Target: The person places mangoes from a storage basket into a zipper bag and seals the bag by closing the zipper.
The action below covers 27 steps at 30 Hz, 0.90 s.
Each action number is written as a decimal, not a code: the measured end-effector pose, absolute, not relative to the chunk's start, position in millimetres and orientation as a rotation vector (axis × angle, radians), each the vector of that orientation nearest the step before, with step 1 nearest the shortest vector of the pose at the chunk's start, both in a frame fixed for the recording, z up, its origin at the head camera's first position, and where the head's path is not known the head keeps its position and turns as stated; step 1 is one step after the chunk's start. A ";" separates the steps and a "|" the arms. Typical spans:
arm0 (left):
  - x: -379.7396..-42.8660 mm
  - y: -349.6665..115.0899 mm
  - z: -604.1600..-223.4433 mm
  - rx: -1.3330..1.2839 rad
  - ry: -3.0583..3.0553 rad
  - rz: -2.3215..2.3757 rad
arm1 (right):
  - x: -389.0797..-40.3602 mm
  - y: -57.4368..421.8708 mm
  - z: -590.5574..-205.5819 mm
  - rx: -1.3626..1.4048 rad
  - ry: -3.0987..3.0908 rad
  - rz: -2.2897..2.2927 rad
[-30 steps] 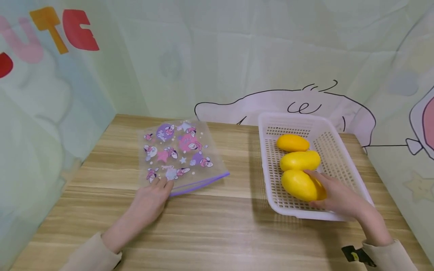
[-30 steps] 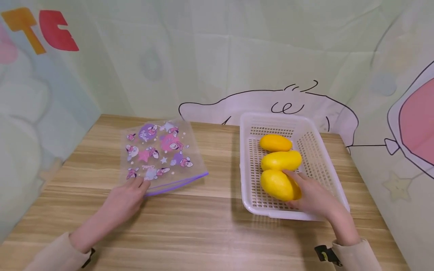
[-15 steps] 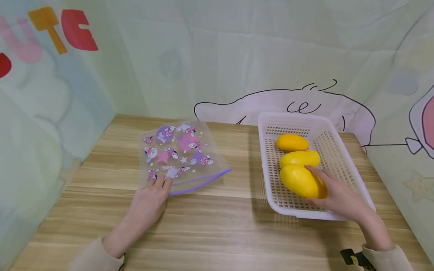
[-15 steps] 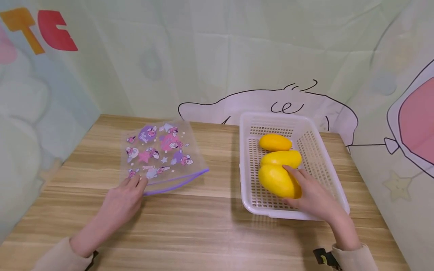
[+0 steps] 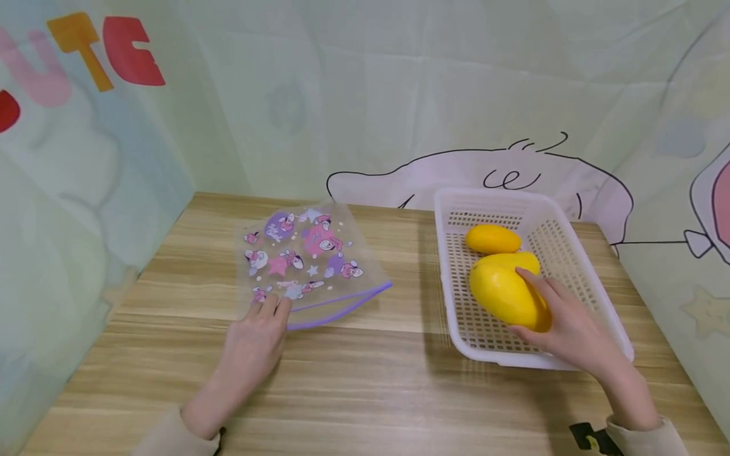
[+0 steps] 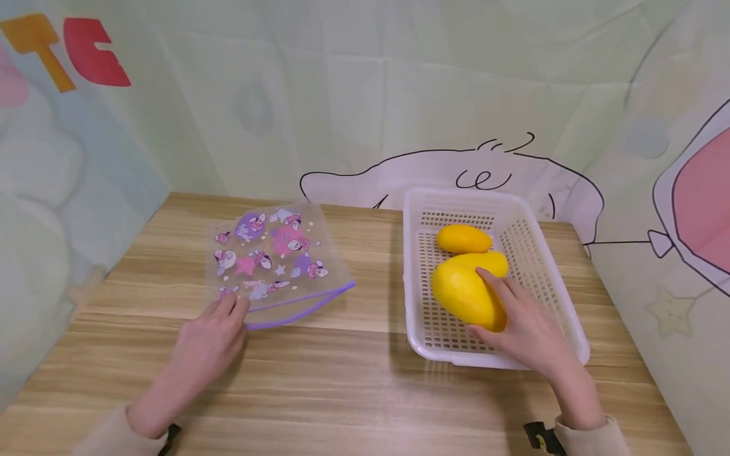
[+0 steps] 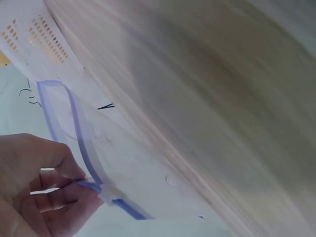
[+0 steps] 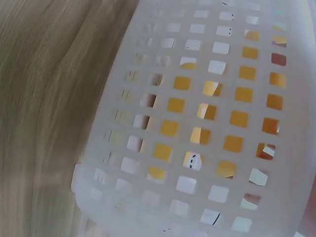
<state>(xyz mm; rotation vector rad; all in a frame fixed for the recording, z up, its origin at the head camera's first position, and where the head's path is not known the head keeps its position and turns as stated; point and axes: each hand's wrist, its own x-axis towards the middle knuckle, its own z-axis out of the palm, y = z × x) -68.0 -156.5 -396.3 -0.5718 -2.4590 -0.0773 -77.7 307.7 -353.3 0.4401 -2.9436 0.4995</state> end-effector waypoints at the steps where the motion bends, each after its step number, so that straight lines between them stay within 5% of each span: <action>1: -67.7 -155.5 -396.1 -0.562 -2.458 -0.085 | -77.5 306.7 -352.9 0.446 -2.934 0.493; 27: -65.8 -152.6 -394.6 -0.392 -2.446 -0.159 | -57.4 267.6 -337.7 0.489 -2.748 0.515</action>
